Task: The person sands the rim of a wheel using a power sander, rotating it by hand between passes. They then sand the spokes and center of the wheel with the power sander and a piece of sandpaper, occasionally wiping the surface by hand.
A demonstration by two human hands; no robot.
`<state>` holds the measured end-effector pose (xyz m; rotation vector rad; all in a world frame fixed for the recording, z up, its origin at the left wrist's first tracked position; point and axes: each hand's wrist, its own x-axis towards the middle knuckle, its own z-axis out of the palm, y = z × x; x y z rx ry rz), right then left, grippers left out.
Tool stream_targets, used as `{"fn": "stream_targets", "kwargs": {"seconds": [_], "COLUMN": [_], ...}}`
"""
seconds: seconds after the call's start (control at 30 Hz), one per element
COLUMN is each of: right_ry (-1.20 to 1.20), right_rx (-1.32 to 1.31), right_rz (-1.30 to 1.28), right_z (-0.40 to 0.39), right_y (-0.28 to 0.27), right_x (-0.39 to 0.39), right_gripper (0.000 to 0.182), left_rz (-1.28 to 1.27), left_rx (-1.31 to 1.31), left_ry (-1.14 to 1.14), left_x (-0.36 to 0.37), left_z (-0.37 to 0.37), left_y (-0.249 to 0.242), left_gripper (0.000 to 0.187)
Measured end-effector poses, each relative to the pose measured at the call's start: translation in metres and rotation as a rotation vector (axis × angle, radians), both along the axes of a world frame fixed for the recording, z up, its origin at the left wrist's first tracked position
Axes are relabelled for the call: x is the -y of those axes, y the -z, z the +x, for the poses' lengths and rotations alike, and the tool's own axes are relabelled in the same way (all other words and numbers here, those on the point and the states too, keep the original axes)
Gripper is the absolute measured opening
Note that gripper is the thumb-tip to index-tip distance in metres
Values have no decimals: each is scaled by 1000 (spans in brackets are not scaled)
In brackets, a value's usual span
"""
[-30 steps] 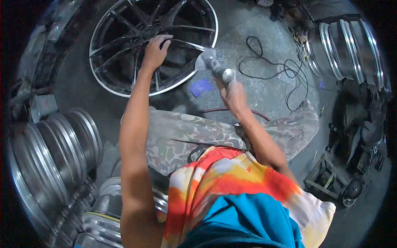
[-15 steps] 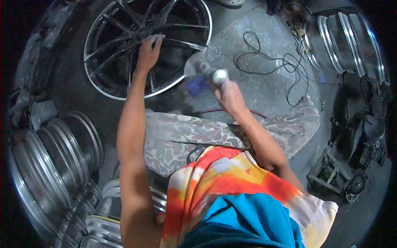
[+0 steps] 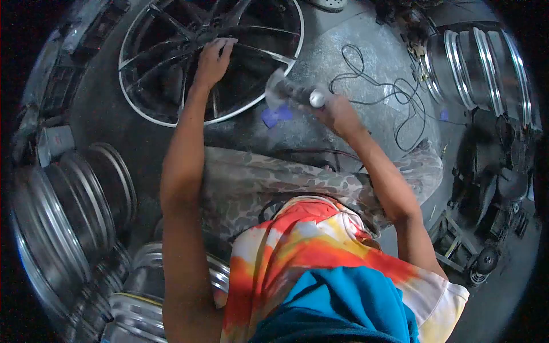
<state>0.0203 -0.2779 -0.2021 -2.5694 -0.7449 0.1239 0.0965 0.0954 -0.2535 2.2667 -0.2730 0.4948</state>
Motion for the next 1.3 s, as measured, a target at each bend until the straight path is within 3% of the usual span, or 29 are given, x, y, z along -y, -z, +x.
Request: {"fn": "stream_targets", "kwargs": {"seconds": [0.03, 0.07, 0.17, 0.27, 0.37, 0.4, 0.53, 0.6, 0.7, 0.8, 0.9, 1.07, 1.13, 1.23, 1.3], "right_ry": [-75, 16, -58, -93, 35, 57, -10, -44, -23, 120, 57, -141, -209, -328, -391], "right_rx": [-53, -236, -190, -24, -84, -89, -37, -261, -285, -265, -89, -137, -116, -140, -115], "right_rz": [-10, -231, -288, -98, -151, -56, -232, -280, -241, -200, -243, -240, -393, -348, -320], "right_z": [-6, -11, -7, 16, 35, 33, -10, -36, -51, -28, 3, 48, 53, 77, 94], "right_y": [-16, -31, 3, 4, -15, -19, -34, -42, -53, -58, -63, -74, -87, -85, -82], "right_x": [-9, -20, -7, 16, 17, 13, -20, -44, -53, -38, -15, -13, -25, -29, -27], "right_gripper": [49, 52, 52, 45, 43, 41, 43, 52, 64, 55, 48, 48, 44, 44, 44], "left_rz": [40, 35, -11, -24, -25, -1, 1, 5, -7, 11, 29, -8, 31, 91, 73], "left_rx": [23, 25, -27, -47, -6, -1, -46, -22, -20, 3, -11, -32, 93, 40, 49], "left_ry": [4, 6, 1, -14, 4, 10, 20, 9, -7, -15, -11, -14, -87, -276, -298], "left_x": [2, 3, 2, 3, -1, -1, -3, -2, 0, -1, -4, 0, 2, 7, 8], "left_z": [1, 2, 5, 0, 3, 3, 6, 4, 2, 6, 12, 12, 12, 4, 3], "left_y": [1, 1, 2, -3, 5, 5, 10, 8, 7, 15, 24, 29, 38, 59, 62], "left_gripper": [30, 30, 30, 29, 29, 30, 30, 30, 30, 29, 32, 33, 29, 39, 35]}}
